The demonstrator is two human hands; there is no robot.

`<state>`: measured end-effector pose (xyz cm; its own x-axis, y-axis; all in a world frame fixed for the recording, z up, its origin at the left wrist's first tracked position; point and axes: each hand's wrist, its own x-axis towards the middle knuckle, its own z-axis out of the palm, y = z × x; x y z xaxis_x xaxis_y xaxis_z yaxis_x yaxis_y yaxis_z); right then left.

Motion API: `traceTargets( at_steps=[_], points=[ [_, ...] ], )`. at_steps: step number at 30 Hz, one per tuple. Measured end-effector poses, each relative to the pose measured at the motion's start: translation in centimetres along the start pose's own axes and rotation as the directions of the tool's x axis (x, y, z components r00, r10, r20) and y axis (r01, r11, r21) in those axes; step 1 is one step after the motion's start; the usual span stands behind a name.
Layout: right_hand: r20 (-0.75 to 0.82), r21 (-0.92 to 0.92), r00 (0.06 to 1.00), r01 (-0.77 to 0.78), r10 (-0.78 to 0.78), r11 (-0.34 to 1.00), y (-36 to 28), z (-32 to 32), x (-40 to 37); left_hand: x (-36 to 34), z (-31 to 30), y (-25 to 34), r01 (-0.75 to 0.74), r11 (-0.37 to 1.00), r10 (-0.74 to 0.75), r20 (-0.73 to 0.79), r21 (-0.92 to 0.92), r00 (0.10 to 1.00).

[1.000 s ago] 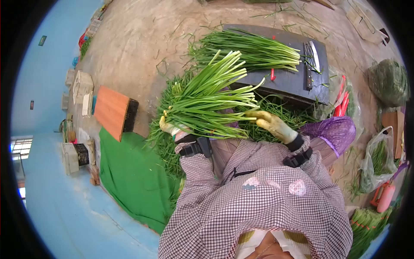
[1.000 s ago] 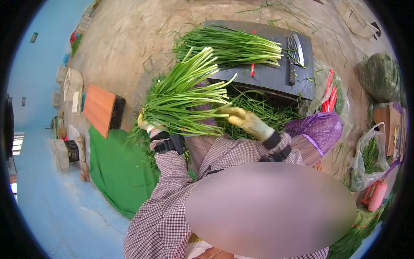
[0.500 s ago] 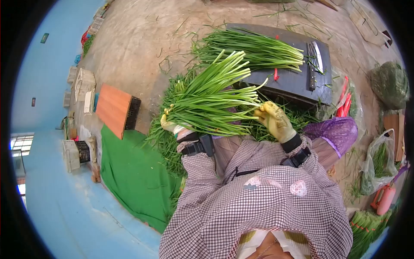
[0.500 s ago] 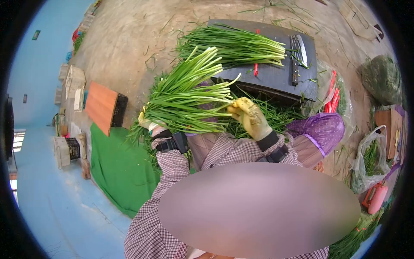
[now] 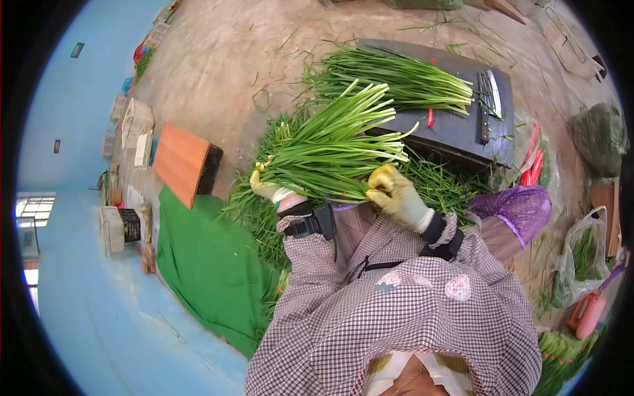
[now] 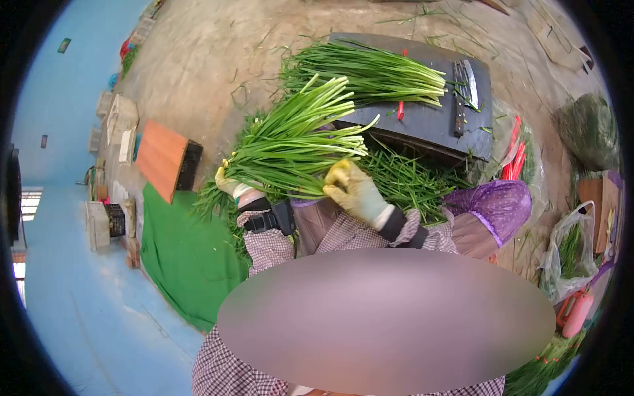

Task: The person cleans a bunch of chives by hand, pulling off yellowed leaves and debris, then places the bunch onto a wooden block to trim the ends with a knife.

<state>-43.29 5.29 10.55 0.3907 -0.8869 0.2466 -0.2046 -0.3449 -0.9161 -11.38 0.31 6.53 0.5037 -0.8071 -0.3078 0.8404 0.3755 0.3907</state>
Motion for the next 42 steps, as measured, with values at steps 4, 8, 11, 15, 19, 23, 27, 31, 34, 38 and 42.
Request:
traceTargets(
  at_steps=[4, 8, 11, 15, 19, 23, 27, 31, 34, 38, 42],
  points=[
    [0.249, 0.811, 0.909, -0.385, 0.335, 0.440, 0.0, -3.4, -1.8, -0.5, 0.6, -0.1, -0.167, 0.985, 0.172, -0.109, 0.053, 0.979],
    [0.234, 0.808, 0.907, -0.382, 0.350, 0.449, 2.6, -7.9, -5.4, 0.0, -0.7, 0.1, -0.106, 0.994, 0.104, -0.086, -0.019, 0.991],
    [0.395, 0.275, 0.779, -0.606, 0.487, 0.746, 7.8, -10.8, -8.5, 0.7, -1.2, -0.2, -0.150, 0.989, 0.149, -0.082, -0.008, 0.985],
    [0.197, -0.793, 0.933, -0.029, 0.301, 0.609, 1.4, -10.7, -7.3, 0.6, -0.9, -0.4, -0.147, 0.988, 0.144, -0.076, -0.040, 0.987],
    [0.135, -0.571, 0.986, 0.155, -0.093, 0.806, -3.6, -4.6, -1.9, -1.0, 1.5, -0.9, -0.150, 0.989, 0.149, -0.117, -0.001, 0.982],
    [0.108, -0.763, 0.939, 0.288, -0.326, 0.579, -3.6, 0.0, 1.4, 0.0, 0.7, -0.6, -0.182, 0.983, 0.179, -0.101, -0.019, 0.979],
    [0.025, -0.285, 0.997, -0.058, 0.068, 0.957, -0.2, -0.7, 2.2, -1.0, 2.1, -0.3, -0.259, 0.963, 0.263, -0.042, 0.079, 0.964],
    [0.214, 0.396, 0.880, -0.476, 0.425, 0.785, 1.1, -3.2, 2.9, -2.6, 4.2, -0.5, -0.236, 0.962, 0.236, 0.016, 0.135, 0.972],
    [0.175, 0.364, 0.894, -0.448, 0.413, 0.816, 1.3, -3.9, 2.6, -3.3, 6.3, -0.5, -0.234, 0.940, 0.269, -0.115, 0.249, 0.956],
    [-0.142, 0.244, 0.901, -0.371, 0.411, 0.896, 1.9, -5.8, 0.6, -2.1, 6.4, -0.9, -0.318, 0.921, 0.361, -0.188, 0.225, 0.913],
    [-0.537, -0.212, 0.836, -0.265, 0.115, 0.941, 1.3, -7.7, -1.2, -2.6, 7.3, -1.2, -0.315, 0.932, 0.342, -0.146, 0.179, 0.928]
  ],
)
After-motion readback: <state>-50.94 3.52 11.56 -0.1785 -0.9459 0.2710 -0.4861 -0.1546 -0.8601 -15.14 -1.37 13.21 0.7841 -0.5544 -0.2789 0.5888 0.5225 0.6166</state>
